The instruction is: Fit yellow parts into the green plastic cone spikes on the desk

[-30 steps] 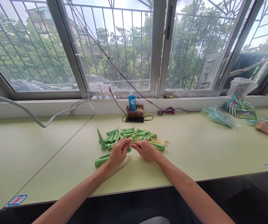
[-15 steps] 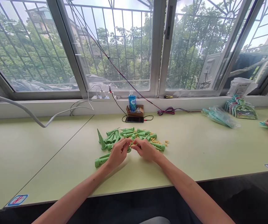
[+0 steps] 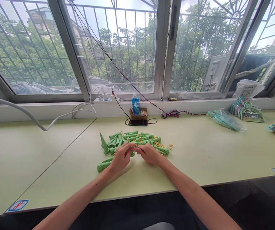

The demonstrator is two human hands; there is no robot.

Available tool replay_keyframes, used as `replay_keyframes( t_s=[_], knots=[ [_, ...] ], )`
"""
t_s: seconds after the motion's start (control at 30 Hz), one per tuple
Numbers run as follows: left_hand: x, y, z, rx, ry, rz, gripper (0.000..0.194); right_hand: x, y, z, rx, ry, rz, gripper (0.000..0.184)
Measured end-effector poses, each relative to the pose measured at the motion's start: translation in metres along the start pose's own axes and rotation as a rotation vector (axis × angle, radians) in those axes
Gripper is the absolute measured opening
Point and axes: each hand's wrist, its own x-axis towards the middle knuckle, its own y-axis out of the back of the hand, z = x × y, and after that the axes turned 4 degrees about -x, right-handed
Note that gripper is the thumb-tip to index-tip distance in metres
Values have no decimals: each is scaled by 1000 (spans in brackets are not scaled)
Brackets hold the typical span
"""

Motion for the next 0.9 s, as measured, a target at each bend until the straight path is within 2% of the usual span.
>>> replay_keyframes(
  t_s=[0.1,0.2,0.33,0.67,0.8,0.9],
  knots=[
    [1,0,0,5,5,12,23,0,3,-5,-8,-29,20,37],
    [2,-1,-1,16,18,38,23,-1,7,-10,44,-62,6,21],
    [1,0,-1,11,25,40,23,-3,7,-11,60,-45,-23,13],
    [1,0,2,-5,2,5,25,0,0,-2,-11,-9,-3,39],
    [1,0,1,4,11,17,24,0,2,-4,-7,-37,3,38],
    [2,1,3,15,29,42,23,-1,4,-8,19,-67,10,24]
  ],
)
